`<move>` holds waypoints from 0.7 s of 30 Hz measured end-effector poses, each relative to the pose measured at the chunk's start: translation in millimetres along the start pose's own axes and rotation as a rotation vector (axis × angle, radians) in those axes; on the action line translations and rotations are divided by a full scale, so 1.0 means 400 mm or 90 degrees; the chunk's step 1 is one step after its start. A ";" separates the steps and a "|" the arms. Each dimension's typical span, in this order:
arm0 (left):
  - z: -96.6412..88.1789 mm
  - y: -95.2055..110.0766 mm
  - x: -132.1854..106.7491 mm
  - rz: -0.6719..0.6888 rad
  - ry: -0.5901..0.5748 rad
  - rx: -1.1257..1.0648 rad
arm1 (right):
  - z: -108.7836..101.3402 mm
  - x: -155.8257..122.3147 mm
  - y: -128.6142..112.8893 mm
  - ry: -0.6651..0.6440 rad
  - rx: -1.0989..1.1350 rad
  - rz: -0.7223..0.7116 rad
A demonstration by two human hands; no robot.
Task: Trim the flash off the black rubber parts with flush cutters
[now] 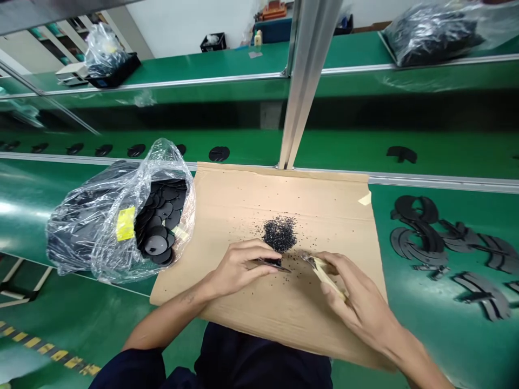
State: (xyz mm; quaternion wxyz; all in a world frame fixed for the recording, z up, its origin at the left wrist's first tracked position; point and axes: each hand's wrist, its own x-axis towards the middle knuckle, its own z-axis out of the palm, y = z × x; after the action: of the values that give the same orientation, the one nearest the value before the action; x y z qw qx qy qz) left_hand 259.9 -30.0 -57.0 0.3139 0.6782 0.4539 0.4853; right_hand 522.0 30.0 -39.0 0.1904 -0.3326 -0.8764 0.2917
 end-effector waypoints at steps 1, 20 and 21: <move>-0.001 0.000 0.000 0.002 0.000 -0.004 | -0.003 0.014 -0.010 -0.010 0.017 -0.026; -0.004 -0.002 0.006 -0.018 0.013 0.019 | -0.002 0.061 -0.008 0.018 -0.064 -0.141; -0.007 -0.002 0.009 -0.020 0.003 0.043 | 0.001 0.064 -0.006 0.024 -0.096 -0.130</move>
State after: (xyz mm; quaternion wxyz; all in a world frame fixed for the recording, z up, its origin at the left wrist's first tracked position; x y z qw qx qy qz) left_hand 257.6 -26.3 -55.3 0.2972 0.6799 0.4818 0.4661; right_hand 502.5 46.2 -34.3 0.2097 -0.2605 -0.9214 0.1980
